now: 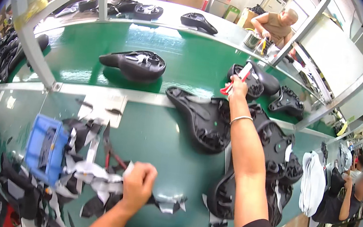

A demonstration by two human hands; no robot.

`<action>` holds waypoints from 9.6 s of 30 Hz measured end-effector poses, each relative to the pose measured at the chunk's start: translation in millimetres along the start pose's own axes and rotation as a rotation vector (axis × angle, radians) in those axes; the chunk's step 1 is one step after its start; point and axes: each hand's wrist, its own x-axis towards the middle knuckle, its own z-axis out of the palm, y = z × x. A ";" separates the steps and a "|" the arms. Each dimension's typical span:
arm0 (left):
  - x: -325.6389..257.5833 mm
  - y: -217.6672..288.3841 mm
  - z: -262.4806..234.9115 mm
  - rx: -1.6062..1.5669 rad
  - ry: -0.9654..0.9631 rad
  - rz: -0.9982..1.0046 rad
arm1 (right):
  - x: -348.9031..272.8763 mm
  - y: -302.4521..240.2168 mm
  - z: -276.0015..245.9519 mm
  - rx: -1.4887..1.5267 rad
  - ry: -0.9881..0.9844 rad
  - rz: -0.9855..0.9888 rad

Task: The person uses a red utility knife to trim excess black rubber or plastic material from the edges of bicycle seats. They hold the seat on a green workbench, carefully cutting away the overhanging material and discarding the scraps. The process is repeated for multiple seats, with the person rotating the items to access different edges.

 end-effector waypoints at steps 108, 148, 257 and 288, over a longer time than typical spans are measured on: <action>-34.9 54.0 -91.5 -0.626 0.076 -0.393 | -499.0 -70.6 -216.9 -1.381 -1.010 -0.583; -10.5 106.9 -110.5 0.176 0.704 0.161 | -529.9 -88.0 -279.6 -0.813 -0.742 0.422; -108.1 88.9 -140.4 -0.427 0.176 -0.739 | -483.4 -42.2 -244.9 -0.811 -0.874 -0.605; -71.0 82.2 -88.4 -0.961 0.066 -0.450 | -496.7 -65.6 -236.6 -1.395 -1.052 -0.667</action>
